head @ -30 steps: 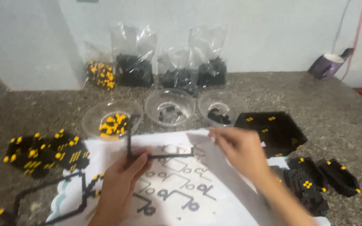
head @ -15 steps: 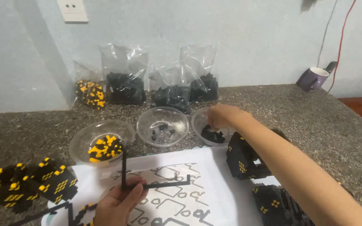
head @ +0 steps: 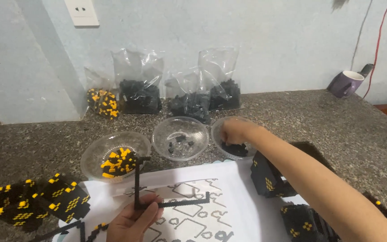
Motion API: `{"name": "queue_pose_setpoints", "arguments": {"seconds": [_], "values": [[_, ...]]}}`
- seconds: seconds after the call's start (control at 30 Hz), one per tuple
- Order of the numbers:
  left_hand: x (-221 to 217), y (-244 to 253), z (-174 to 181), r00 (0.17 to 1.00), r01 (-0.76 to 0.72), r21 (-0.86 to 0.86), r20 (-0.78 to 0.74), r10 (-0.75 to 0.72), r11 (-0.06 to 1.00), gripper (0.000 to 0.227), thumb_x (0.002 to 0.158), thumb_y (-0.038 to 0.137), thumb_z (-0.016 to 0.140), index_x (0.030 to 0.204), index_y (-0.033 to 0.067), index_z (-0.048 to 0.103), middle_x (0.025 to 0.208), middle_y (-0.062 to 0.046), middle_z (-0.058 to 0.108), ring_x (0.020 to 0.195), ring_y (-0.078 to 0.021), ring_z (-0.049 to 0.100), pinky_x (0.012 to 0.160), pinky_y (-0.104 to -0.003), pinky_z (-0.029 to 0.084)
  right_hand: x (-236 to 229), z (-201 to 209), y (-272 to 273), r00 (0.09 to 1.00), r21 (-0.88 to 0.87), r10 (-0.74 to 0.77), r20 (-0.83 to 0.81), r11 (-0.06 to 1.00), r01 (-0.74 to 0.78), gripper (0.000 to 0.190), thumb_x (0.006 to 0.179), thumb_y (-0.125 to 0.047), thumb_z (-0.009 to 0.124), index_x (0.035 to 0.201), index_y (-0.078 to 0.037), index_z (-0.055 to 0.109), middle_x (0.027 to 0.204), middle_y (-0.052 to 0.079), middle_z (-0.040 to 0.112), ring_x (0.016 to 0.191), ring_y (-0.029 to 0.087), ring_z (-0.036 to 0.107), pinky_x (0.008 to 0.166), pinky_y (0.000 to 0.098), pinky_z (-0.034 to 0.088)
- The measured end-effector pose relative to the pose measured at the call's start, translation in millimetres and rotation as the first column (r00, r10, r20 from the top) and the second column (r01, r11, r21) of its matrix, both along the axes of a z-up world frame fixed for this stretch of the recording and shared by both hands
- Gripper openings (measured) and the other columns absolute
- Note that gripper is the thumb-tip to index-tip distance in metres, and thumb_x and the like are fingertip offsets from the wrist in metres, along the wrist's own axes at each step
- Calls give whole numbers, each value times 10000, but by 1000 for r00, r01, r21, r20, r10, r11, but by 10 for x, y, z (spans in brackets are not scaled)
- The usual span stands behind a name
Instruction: Assembling small black plastic blocks onto a template to create a structure.
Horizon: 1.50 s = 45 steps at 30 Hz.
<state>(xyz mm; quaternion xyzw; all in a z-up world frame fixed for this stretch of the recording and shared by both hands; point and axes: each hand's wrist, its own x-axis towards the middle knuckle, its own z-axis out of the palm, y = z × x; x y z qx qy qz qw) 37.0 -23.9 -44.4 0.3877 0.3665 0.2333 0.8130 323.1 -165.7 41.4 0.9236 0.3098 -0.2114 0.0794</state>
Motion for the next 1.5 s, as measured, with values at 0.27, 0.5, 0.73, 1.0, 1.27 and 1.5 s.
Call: {"name": "queue_pose_setpoints", "arguments": {"seconds": [0.27,0.5,0.73,1.0,1.27,1.5], "values": [[31,23,-146,999,9,27,48,-11,1000,219,758,-139,656,974,-173,672,854,-284,679,666,-308,557,774,-355,526,-203,260,19,1000,-31,15,9,999,-15,112,876,-145,621,898,-63,694,888,57,674,801,172,658,685,244,565],[-117,10,346,989,52,-18,141,-49,998,273,903,34,507,1156,-41,579,999,-225,645,913,-295,606,809,-374,475,-256,524,-92,998,98,17,68,995,-24,158,885,-230,605,924,-92,672,909,61,694,867,175,669,804,272,570],[-234,104,413,969,85,-21,234,-77,996,353,913,119,493,1261,115,555,1040,-107,621,949,-222,597,850,-378,459,-661,685,-247,985,225,-3,170,974,-36,151,720,-231,641,794,-101,659,763,30,700,709,189,616,650,333,460],[-285,147,385,894,141,49,422,-149,989,599,875,341,499,1448,193,409,1007,-64,665,812,-168,627,690,-284,512,-1648,130,-685,964,884,142,-225,446,141,171,761,38,567,837,-86,657,944,53,753,666,118,700,506,191,562],[-316,-17,569,946,56,12,319,-57,998,311,919,296,426,1222,235,391,1116,-186,667,804,-331,668,644,-341,528,-1907,-740,-663,678,711,293,-674,9,703,102,865,-8,590,939,33,647,711,158,637,617,197,574,628,296,476],[-324,-92,617,964,84,150,239,-119,985,273,912,146,469,1159,136,352,977,-226,663,765,-371,673,666,-383,515,-1986,-636,-637,643,661,245,-726,-8,750,123,850,13,594,936,49,675,741,185,658,678,236,620,684,319,497]]}}
